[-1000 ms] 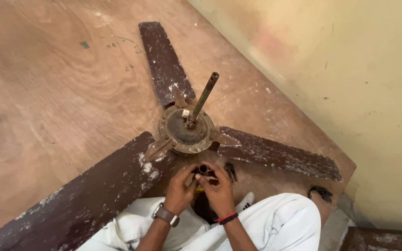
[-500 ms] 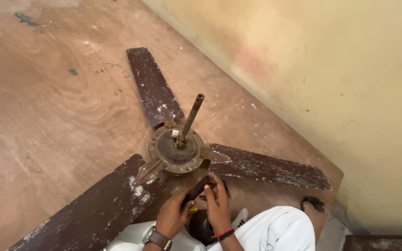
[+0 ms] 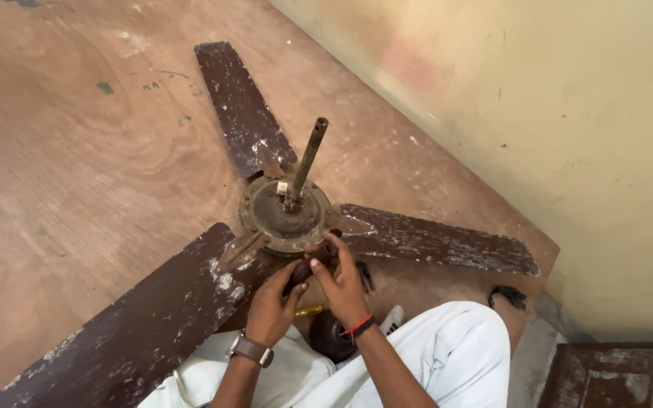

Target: The person sits on the floor and uses a screwdriver to tighten screws on the central hub of a ceiling fan. They then place a brown plastic fan cap over the hub and secure it with a nut.

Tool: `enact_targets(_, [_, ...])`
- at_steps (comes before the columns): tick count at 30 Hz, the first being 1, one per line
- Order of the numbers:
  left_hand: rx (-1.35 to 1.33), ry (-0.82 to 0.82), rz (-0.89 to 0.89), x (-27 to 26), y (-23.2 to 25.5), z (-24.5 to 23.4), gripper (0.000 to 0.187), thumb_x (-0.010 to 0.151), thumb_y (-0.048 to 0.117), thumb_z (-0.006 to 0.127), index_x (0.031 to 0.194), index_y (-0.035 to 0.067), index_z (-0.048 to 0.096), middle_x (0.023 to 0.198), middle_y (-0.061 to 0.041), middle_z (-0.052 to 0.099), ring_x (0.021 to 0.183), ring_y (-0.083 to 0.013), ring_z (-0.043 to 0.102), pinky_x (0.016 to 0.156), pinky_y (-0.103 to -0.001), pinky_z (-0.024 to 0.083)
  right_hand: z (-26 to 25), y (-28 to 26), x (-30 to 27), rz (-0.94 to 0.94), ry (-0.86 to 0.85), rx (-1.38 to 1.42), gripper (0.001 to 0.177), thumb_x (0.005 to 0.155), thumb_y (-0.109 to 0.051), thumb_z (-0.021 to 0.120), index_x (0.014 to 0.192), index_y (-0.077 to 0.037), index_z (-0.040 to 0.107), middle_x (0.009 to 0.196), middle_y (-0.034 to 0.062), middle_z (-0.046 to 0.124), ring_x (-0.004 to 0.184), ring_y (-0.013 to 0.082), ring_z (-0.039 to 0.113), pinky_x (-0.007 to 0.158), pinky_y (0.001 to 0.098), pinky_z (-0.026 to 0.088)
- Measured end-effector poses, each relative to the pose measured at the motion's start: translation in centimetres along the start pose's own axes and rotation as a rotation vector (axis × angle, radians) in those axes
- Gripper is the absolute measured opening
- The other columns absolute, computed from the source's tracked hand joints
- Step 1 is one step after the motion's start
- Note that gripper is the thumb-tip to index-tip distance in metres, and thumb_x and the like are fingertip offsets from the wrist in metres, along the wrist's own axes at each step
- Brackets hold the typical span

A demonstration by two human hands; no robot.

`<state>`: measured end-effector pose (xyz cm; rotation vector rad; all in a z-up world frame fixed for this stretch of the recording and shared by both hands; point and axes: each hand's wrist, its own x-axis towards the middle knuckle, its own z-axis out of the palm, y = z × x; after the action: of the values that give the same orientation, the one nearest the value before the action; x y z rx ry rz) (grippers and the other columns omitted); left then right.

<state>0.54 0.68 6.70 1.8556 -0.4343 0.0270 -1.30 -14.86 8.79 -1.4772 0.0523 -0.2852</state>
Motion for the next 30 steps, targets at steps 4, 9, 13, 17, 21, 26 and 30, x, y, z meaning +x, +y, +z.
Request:
enact_targets(4, [-0.027, 0.057, -0.091, 0.3, -0.4, -0.3, 0.044, 0.084, 0.018, 0.079, 0.125, 0.008, 0.068, 0.116, -0.014, 0.076, 0.101, -0.0271, 0.076, 0.083, -0.036, 0.059, 0.9, -0.3, 0.7, 0.014, 0.04, -0.262, 0.054, 0.094, -0.008, 0.072, 0.145, -0.007, 0.051, 0.114, 0.0087, 0.068, 0.105, 0.0156, 0.065, 0.092, 0.0294, 0.055])
enact_targets(9, [-0.086, 0.121, -0.044, 0.7, -0.9, -0.5, 0.046, 0.081, 0.013, 0.078, 0.125, 0.006, 0.069, 0.119, -0.014, 0.074, 0.106, -0.0251, 0.074, 0.088, -0.035, 0.059, 0.9, 0.6, 1.1, 0.001, 0.084, -0.24, 0.059, 0.095, -0.007, 0.072, 0.149, -0.008, 0.049, 0.113, 0.0086, 0.066, 0.102, 0.0164, 0.065, 0.089, 0.0318, 0.058])
enact_targets(13, [-0.5, 0.125, -0.125, 1.2, -1.5, -0.6, 0.045, 0.088, 0.018, 0.076, 0.13, 0.005, 0.066, 0.122, -0.011, 0.073, 0.109, -0.0208, 0.071, 0.093, -0.033, 0.059, -0.3, 2.3, 1.5, 0.204, 0.236, 0.106, 0.059, 0.092, -0.009, 0.067, 0.146, -0.015, 0.044, 0.116, 0.0081, 0.064, 0.103, 0.0174, 0.068, 0.088, 0.0354, 0.06])
enact_targets(17, [-0.754, 0.067, -0.275, 1.2, -1.8, -1.4, 0.043, 0.091, 0.026, 0.073, 0.13, 0.008, 0.07, 0.121, -0.009, 0.074, 0.106, -0.0174, 0.07, 0.09, -0.033, 0.06, -1.8, 4.6, 1.4, 0.41, 0.299, 0.539, 0.038, 0.097, -0.016, 0.064, 0.134, -0.01, 0.054, 0.115, 0.0087, 0.065, 0.097, 0.02, 0.067, 0.088, 0.0387, 0.059])
enact_targets(21, [-0.819, -0.053, -0.319, 0.9, -1.4, -1.8, 0.041, 0.092, 0.033, 0.069, 0.123, 0.007, 0.075, 0.118, -0.006, 0.076, 0.104, -0.0163, 0.071, 0.087, -0.033, 0.061, -2.7, 7.1, 0.6, 0.448, 0.214, 0.642, 0.021, 0.1, -0.021, 0.064, 0.116, -0.007, 0.064, 0.112, 0.0047, 0.069, 0.099, 0.017, 0.068, 0.091, 0.0367, 0.059])
enact_targets(26, [-0.734, 0.007, -0.34, 0.7, -1.6, -1.6, 0.042, 0.098, 0.038, 0.064, 0.119, 0.006, 0.08, 0.11, -0.01, 0.078, 0.099, -0.017, 0.071, 0.091, -0.033, 0.057, -3.8, 8.5, 0.5, 0.51, 0.205, 0.621, 0.021, 0.099, -0.023, 0.064, 0.11, -0.006, 0.067, 0.107, 0.005, 0.071, 0.097, 0.0173, 0.068, 0.09, 0.0344, 0.059])
enact_targets(30, [-0.862, 0.183, -0.418, 1.2, -2.8, -1.9, 0.048, 0.1, 0.043, 0.055, 0.115, 0.003, 0.076, 0.116, -0.009, 0.079, 0.102, -0.0187, 0.075, 0.093, -0.036, 0.06, -6.1, 6.8, 3.8, 0.395, 0.245, 0.599, 0.016, 0.101, -0.023, 0.066, 0.107, -0.008, 0.065, 0.104, 0.0065, 0.07, 0.093, 0.0212, 0.068, 0.083, 0.0344, 0.059])
